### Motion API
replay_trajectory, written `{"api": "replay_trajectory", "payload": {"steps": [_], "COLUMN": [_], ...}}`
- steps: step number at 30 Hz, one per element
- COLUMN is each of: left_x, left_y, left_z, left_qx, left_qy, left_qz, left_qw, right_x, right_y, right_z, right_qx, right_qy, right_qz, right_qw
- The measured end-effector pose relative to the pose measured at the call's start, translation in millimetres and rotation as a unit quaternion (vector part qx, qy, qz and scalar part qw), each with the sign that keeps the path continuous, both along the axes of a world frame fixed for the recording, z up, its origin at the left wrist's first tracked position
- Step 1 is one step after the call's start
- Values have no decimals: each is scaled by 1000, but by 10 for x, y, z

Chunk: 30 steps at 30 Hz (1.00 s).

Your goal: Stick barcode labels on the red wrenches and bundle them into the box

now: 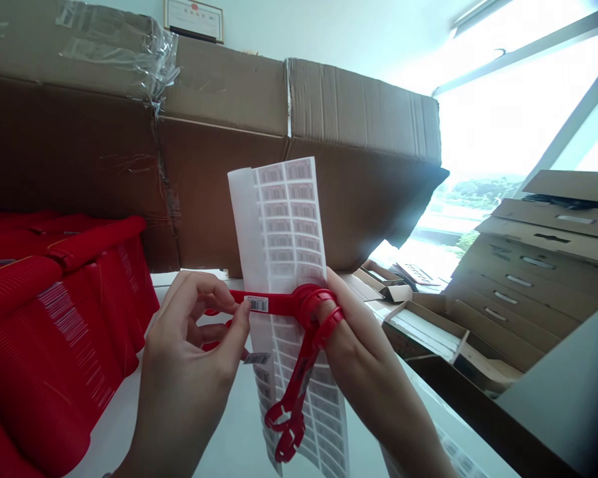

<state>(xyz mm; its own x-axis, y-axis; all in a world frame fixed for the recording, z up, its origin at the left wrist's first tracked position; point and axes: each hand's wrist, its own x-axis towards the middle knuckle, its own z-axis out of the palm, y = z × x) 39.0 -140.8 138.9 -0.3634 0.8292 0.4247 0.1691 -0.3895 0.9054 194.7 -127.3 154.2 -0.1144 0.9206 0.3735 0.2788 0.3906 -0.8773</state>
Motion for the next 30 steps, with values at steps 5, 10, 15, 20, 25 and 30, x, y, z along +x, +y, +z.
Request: {"api": "replay_trajectory", "payload": {"steps": [5, 10, 15, 20, 25, 30], "left_x": [-35, -135, -175, -186, -270, -287], "left_y": [116, 247, 318, 253, 28, -17], "left_z": [-24, -93, -148, -92, 48, 12], "left_qx": [-18, 14, -2, -3, -3, 76], "left_qy": [36, 236, 370, 396, 260, 241], "left_qz": [-8, 108, 216, 226, 83, 150], "left_qw": [999, 966, 903, 890, 962, 956], "right_x": [-7, -84, -132, -99, -1, 72], "right_y": [-9, 60, 93, 111, 209, 252], "right_z": [-33, -109, -124, -85, -52, 2], "right_qx": [27, 10, 11, 13, 11, 8], "right_qy": [-25, -68, -52, -13, 0, 17], "right_qz": [0, 20, 17, 7, -26, -44], "right_qw": [999, 997, 998, 1000, 1000, 999]}}
